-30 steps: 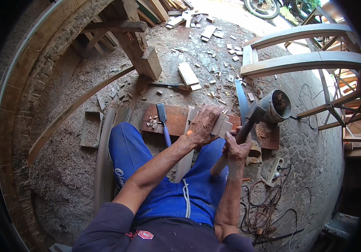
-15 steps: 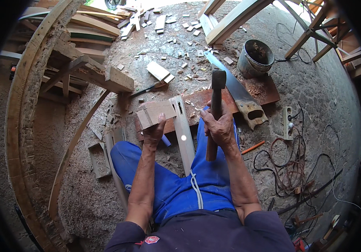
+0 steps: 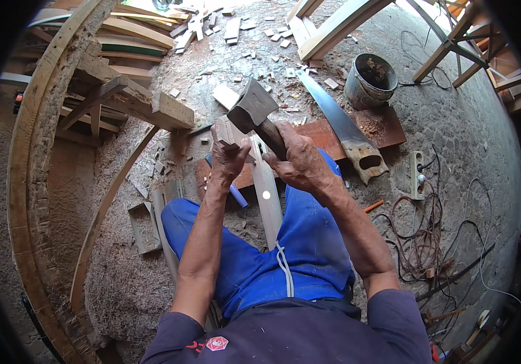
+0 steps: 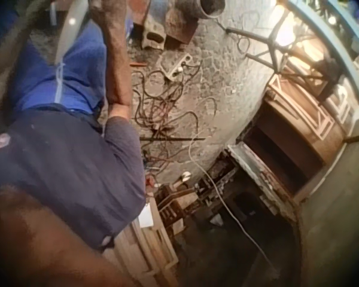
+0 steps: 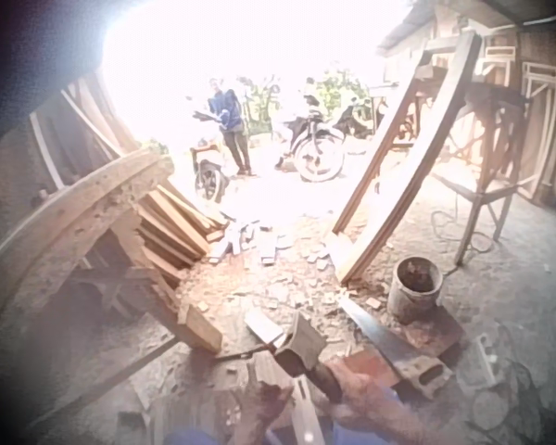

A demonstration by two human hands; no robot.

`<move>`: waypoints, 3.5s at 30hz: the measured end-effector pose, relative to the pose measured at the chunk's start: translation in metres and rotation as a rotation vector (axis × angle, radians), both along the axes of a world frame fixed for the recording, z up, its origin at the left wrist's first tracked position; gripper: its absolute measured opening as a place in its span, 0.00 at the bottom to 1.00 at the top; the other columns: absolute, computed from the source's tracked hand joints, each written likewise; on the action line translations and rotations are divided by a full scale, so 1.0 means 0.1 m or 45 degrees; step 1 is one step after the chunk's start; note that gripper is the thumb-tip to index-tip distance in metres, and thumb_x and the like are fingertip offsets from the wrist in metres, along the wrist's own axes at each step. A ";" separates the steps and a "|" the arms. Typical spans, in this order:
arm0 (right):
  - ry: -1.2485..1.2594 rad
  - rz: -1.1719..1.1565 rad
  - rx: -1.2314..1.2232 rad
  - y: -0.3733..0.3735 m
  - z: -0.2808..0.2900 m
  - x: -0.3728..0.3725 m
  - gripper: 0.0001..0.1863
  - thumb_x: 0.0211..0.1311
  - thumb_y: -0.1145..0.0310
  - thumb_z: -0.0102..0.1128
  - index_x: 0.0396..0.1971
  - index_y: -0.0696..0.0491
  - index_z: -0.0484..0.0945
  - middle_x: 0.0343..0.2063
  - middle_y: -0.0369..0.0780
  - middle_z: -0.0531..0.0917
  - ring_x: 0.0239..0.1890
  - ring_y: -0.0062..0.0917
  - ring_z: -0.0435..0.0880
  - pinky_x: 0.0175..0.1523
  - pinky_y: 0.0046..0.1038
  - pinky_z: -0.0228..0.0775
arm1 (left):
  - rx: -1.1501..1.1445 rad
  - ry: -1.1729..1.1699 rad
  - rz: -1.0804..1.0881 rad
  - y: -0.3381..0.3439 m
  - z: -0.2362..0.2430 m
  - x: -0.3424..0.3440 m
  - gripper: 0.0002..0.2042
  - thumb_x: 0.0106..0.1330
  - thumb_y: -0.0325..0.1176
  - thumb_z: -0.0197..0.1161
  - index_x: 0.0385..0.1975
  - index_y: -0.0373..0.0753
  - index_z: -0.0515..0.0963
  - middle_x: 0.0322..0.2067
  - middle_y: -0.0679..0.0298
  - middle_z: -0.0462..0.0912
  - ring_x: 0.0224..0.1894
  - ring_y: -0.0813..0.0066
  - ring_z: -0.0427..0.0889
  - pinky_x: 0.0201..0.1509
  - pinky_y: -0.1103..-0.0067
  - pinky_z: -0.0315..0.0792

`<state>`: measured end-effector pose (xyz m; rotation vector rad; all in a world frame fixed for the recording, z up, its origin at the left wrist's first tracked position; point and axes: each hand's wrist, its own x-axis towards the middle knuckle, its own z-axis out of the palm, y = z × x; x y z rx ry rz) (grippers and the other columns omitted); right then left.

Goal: The person sits on the floor and carves a small wooden piece using a chisel and mallet. They repeatedly position the chisel and strike it to remove wood shavings, occasionally adjusting the piece and clearing debris.

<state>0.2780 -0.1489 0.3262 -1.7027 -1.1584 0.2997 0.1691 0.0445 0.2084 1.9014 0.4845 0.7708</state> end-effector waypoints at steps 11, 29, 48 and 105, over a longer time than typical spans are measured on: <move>-0.763 0.308 -0.630 0.36 0.77 0.10 0.15 0.63 0.75 0.59 0.48 0.55 0.67 0.32 0.51 0.85 0.37 0.48 0.89 0.37 0.47 0.80 | -0.015 0.429 -0.187 0.01 -0.09 0.00 0.14 0.70 0.37 0.69 0.52 0.41 0.81 0.50 0.64 0.87 0.52 0.70 0.84 0.58 0.71 0.78; -0.708 0.411 -0.998 0.54 0.64 0.19 0.19 0.60 0.75 0.62 0.50 0.56 0.68 0.35 0.53 0.87 0.41 0.50 0.88 0.43 0.51 0.79 | -0.138 -0.047 -0.060 -0.14 -0.17 -0.02 0.09 0.60 0.25 0.73 0.39 0.37 0.83 0.34 0.67 0.87 0.38 0.80 0.84 0.43 0.74 0.79; -0.723 0.360 -0.521 0.44 0.96 0.15 0.15 0.59 0.78 0.61 0.46 0.55 0.70 0.28 0.48 0.83 0.34 0.46 0.87 0.37 0.46 0.78 | -0.227 -0.047 -0.103 -0.10 -0.17 0.00 0.28 0.57 0.26 0.74 0.58 0.41 0.69 0.45 0.62 0.84 0.46 0.72 0.85 0.50 0.73 0.80; -0.617 0.386 -0.903 0.74 0.43 0.39 0.17 0.53 0.74 0.64 0.44 0.58 0.74 0.34 0.52 0.87 0.41 0.48 0.88 0.45 0.48 0.81 | -0.158 0.337 0.337 -0.74 -0.85 -0.37 0.58 0.55 0.50 0.79 0.73 0.25 0.43 0.69 0.36 0.61 0.72 0.44 0.63 0.75 0.63 0.61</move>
